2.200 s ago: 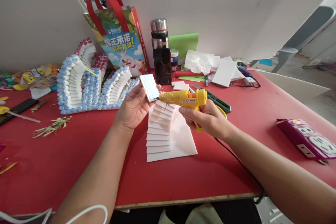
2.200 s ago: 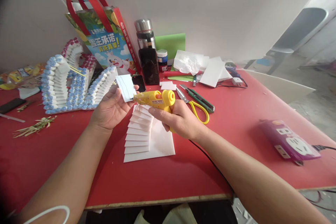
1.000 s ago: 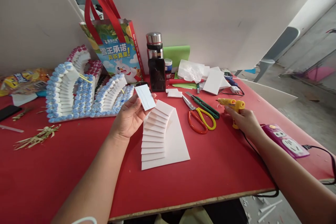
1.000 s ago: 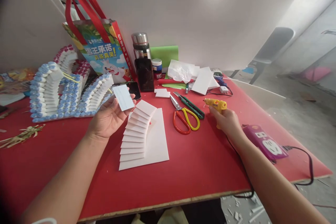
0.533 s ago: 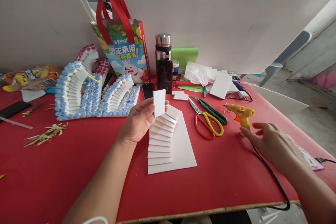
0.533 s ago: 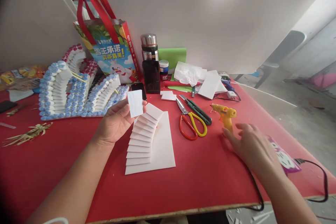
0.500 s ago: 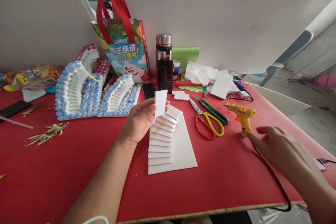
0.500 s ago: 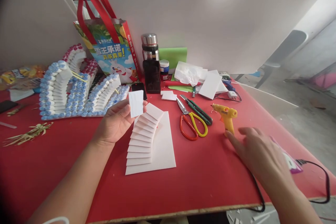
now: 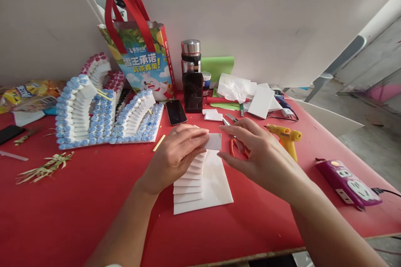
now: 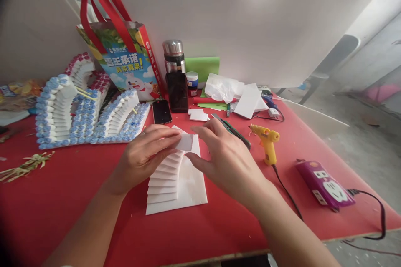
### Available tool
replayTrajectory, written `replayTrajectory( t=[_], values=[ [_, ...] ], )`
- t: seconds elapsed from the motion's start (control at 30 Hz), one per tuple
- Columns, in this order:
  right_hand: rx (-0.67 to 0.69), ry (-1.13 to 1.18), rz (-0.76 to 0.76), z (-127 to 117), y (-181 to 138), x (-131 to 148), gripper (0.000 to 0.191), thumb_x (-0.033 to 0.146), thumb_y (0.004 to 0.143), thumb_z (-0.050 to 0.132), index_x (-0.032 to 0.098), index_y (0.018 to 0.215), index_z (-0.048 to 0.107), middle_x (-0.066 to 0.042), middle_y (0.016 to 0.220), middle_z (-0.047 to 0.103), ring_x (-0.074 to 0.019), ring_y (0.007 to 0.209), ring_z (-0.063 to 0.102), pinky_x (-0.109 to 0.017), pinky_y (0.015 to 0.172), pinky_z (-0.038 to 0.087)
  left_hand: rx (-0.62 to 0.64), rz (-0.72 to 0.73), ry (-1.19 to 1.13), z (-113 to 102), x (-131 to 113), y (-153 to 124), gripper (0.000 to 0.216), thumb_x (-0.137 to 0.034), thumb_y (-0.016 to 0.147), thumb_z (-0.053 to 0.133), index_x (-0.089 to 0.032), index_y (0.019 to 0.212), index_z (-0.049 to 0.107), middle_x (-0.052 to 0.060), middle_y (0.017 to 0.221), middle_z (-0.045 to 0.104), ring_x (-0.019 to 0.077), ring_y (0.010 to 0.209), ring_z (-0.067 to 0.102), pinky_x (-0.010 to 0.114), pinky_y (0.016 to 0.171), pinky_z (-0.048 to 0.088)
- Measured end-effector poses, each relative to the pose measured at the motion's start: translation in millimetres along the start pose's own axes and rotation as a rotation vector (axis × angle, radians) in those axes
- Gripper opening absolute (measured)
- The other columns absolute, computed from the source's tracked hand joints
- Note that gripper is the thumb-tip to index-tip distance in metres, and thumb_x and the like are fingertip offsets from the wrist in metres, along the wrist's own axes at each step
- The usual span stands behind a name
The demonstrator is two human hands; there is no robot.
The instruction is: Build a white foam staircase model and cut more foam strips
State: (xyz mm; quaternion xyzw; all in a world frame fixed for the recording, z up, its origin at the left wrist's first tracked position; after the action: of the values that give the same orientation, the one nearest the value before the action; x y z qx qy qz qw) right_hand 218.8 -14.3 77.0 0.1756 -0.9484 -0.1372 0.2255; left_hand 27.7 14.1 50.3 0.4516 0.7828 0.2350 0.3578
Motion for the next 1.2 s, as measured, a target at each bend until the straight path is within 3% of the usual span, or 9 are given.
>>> replayTrajectory(
  t=[0.2, 0.27, 0.37, 0.43, 0.53, 0.7, 0.9, 1.07, 1.2],
  values=[
    [0.046, 0.007, -0.002, 9.5, 4.9, -1.5, 0.025, 0.033, 0.088, 0.069, 0.024, 0.111, 0.068, -0.006, 0.105, 0.064, -0.0157, 0.072, 0.06, -0.027, 0.053, 0.045, 0.039, -0.02, 0.022, 0.0, 1.6, -2.2, 0.044, -0.011, 0.093, 0.062, -0.024, 0.134, 0.061, 0.01, 0.131, 0.067, 0.0253, 0.121, 0.059, 0.047, 0.105, 0.049],
    [0.013, 0.027, 0.033, 10.7, 10.7, -7.2, 0.024, 0.034, 0.085, 0.07, 0.024, 0.107, 0.069, -0.005, 0.102, 0.064, -0.0146, 0.068, 0.058, -0.028, 0.054, 0.044, 0.007, -0.088, 0.017, -1.1, 5.1, -2.8, 0.045, -0.017, 0.094, 0.062, -0.026, 0.138, 0.059, 0.01, 0.139, 0.062, 0.0261, 0.128, 0.056, 0.048, 0.109, 0.046],
    [-0.169, 0.175, 0.142, 12.7, 21.1, -23.4, 0.023, 0.037, 0.085, 0.07, 0.024, 0.104, 0.069, -0.003, 0.094, 0.063, -0.0137, 0.066, 0.056, -0.03, 0.06, 0.048, -0.155, -0.362, 0.016, -8.1, 26.7, -8.4, 0.039, -0.031, 0.097, 0.058, -0.026, 0.136, 0.061, 0.01, 0.144, 0.058, 0.0261, 0.13, 0.055, 0.044, 0.109, 0.045],
    [-0.301, 0.314, 0.21, 19.1, 24.3, -35.1, 0.026, 0.04, 0.086, 0.069, 0.023, 0.105, 0.068, -0.003, 0.09, 0.062, -0.0141, 0.067, 0.056, -0.03, 0.063, 0.051, -0.261, -0.601, -0.013, -12.3, 48.6, -15.2, 0.035, -0.041, 0.098, 0.055, -0.023, 0.125, 0.068, 0.01, 0.133, 0.065, 0.0248, 0.12, 0.062, 0.039, 0.102, 0.05],
    [-0.365, 0.363, 0.234, 35.6, 21.9, -43.8, 0.027, 0.041, 0.084, 0.07, 0.022, 0.103, 0.066, -0.002, 0.085, 0.059, -0.0135, 0.064, 0.053, -0.031, 0.061, 0.05, -0.156, -0.894, -0.178, -4.0, 78.2, -18.2, 0.046, -0.056, 0.096, 0.052, -0.018, 0.113, 0.072, 0.011, 0.113, 0.074, 0.0248, 0.105, 0.068, 0.035, 0.092, 0.053],
    [-0.302, 0.239, 0.182, 50.6, 13.0, -42.8, 0.023, 0.039, 0.082, 0.072, 0.022, 0.094, 0.063, 0.0, 0.082, 0.054, -0.0133, 0.063, 0.051, -0.029, 0.059, 0.047, -0.061, -1.081, -0.339, 12.9, 93.6, -12.3, 0.06, -0.069, 0.088, 0.052, -0.014, 0.092, 0.075, 0.012, 0.094, 0.077, 0.0238, 0.086, 0.07, 0.031, 0.077, 0.052],
    [-0.228, 0.194, 0.138, 57.2, 14.7, -37.2, 0.024, 0.035, 0.081, 0.072, 0.021, 0.098, 0.061, -0.003, 0.09, 0.057, -0.0157, 0.071, 0.058, -0.027, 0.056, 0.047, -0.025, -1.155, -0.436, 33.6, 94.7, -29.0, 0.063, -0.075, 0.084, 0.053, -0.015, 0.09, 0.074, 0.008, 0.084, 0.075, 0.0245, 0.079, 0.068, 0.029, 0.067, 0.049],
    [-0.184, 0.136, 0.122, 67.3, 14.1, -33.1, 0.027, 0.038, 0.084, 0.07, 0.022, 0.104, 0.062, -0.003, 0.094, 0.058, -0.0152, 0.068, 0.057, -0.031, 0.062, 0.049, -0.099, -1.175, -0.468, 32.7, 93.1, -32.7, 0.06, -0.073, 0.083, 0.055, -0.016, 0.087, 0.072, 0.008, 0.085, 0.075, 0.0261, 0.085, 0.068, 0.029, 0.069, 0.049],
    [-0.18, 0.13, 0.116, 67.1, 14.0, -32.0, 0.027, 0.039, 0.085, 0.069, 0.022, 0.104, 0.062, -0.003, 0.094, 0.058, -0.0151, 0.068, 0.057, -0.031, 0.061, 0.048, -0.095, -1.19, -0.56, 35.4, 86.0, -28.7, 0.057, -0.072, 0.081, 0.059, -0.016, 0.083, 0.07, 0.006, 0.076, 0.072, 0.0251, 0.074, 0.068, 0.029, 0.061, 0.048]
  ],
)
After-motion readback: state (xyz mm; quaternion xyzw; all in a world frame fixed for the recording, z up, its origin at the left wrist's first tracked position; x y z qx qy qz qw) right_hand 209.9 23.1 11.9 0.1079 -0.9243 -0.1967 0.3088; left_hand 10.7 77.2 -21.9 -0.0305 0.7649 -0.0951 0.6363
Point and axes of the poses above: each hand's wrist, its own y-axis towards the middle knuckle, its own z-axis out of the palm, x = y × z, the point moved 5 cm from there along y, towards the middle knuckle
